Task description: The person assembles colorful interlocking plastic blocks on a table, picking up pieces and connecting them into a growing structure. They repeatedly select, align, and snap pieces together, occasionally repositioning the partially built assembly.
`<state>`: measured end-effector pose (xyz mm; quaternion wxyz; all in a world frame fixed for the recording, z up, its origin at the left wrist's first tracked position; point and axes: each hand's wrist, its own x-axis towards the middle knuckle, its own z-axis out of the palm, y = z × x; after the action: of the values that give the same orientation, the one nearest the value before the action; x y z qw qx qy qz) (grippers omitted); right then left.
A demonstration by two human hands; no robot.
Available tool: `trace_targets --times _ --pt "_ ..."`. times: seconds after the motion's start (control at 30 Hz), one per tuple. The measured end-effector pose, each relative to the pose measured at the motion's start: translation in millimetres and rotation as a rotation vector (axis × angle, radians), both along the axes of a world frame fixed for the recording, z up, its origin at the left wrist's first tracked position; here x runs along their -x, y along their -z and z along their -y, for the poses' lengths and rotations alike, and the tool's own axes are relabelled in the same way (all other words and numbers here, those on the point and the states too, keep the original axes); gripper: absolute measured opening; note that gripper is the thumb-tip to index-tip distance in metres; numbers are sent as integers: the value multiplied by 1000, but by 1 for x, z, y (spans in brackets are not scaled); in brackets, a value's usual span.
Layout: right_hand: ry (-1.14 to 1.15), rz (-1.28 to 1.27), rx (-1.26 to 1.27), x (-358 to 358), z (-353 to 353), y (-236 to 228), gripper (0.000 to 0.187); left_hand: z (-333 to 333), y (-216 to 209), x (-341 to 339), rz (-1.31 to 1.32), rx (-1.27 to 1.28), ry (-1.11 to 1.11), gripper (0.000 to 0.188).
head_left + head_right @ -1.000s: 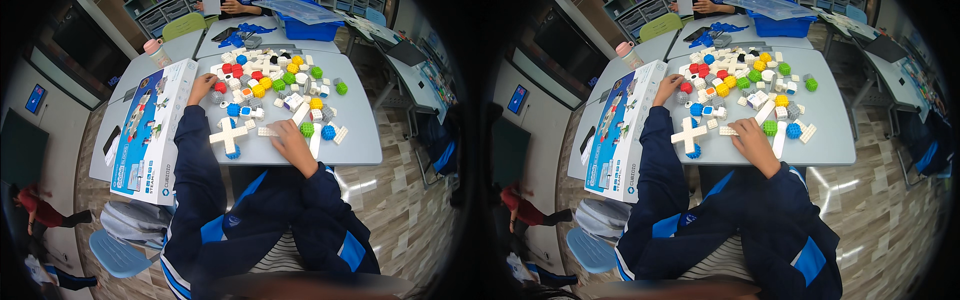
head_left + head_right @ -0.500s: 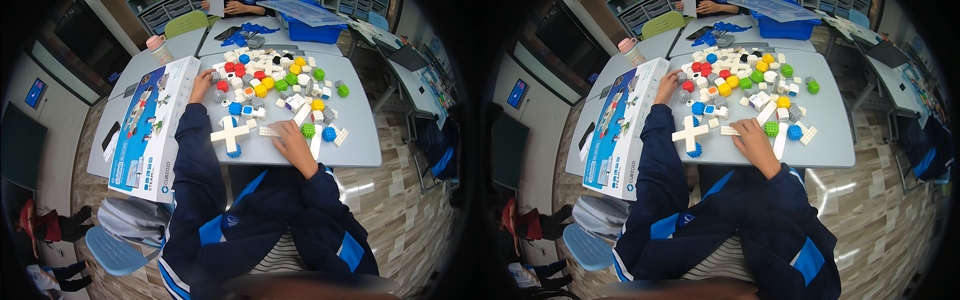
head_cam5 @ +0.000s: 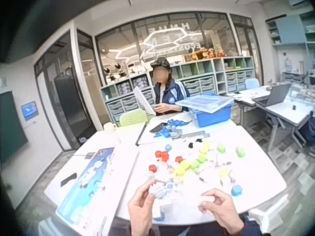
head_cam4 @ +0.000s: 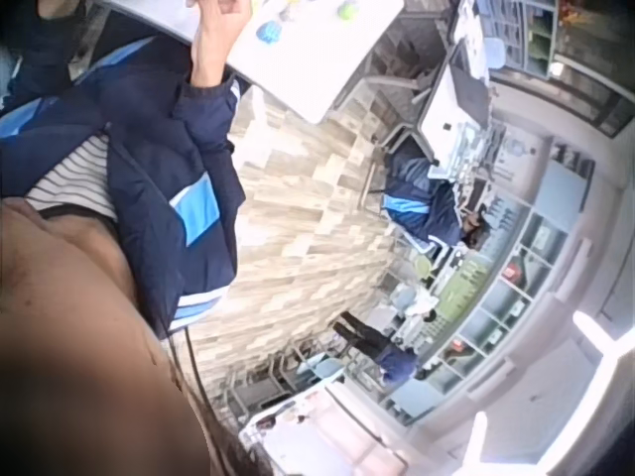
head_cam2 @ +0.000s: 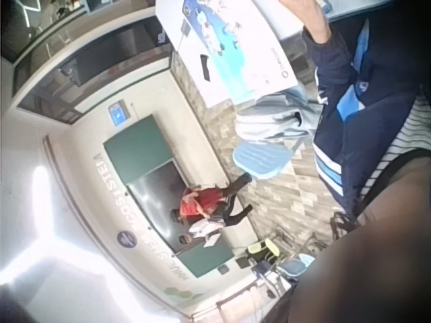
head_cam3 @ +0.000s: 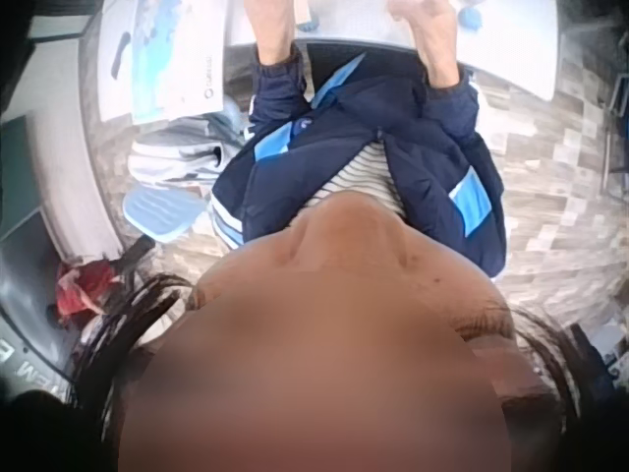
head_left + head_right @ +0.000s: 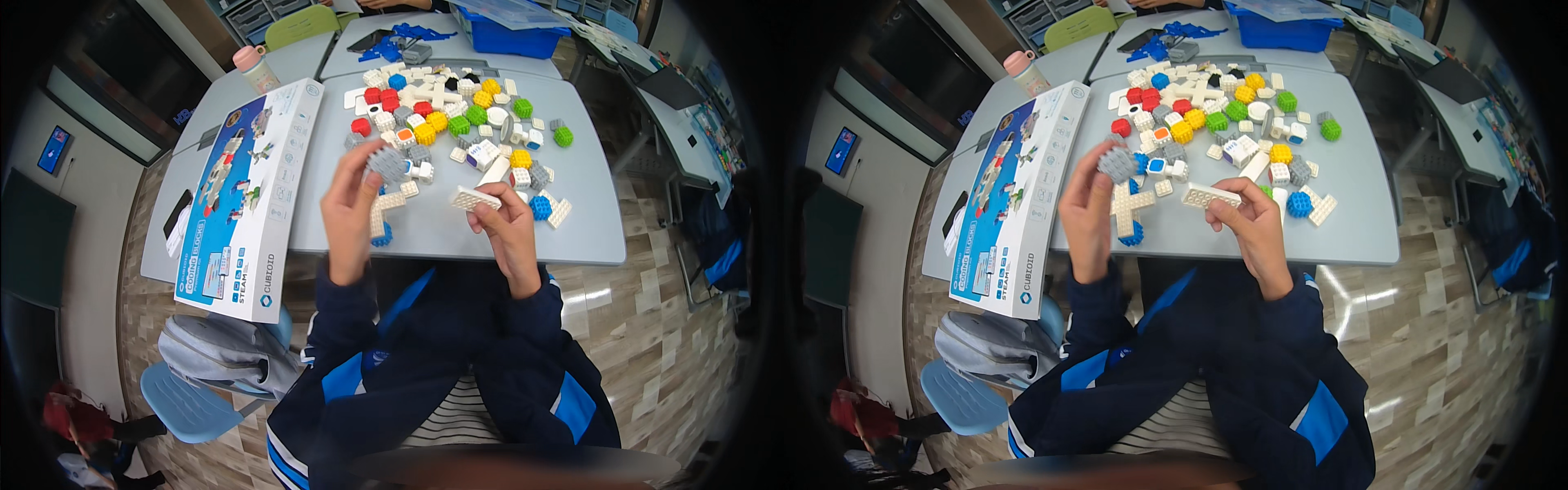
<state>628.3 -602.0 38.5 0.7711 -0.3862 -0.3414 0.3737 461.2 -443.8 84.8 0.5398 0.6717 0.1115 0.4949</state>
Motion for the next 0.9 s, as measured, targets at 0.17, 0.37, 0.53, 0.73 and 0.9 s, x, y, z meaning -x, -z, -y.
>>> trace_targets --times 0.17,0.37,0.53,0.73,0.9 --pt "-21 -59 -36 16 15 -16 18 63 28 -22 133 -10 29 36" --pt "-30 -67 5 26 20 -16 15 82 47 -32 208 -1 33 40" --pt "-56 -77 19 23 22 -10 15 78 53 -31 201 102 102 42" --pt "-135 -70 96 11 29 5 15 73 52 -18 45 299 253 44" --pt "36 89 209 -4 32 16 18 62 54 -15 -261 106 278 45"
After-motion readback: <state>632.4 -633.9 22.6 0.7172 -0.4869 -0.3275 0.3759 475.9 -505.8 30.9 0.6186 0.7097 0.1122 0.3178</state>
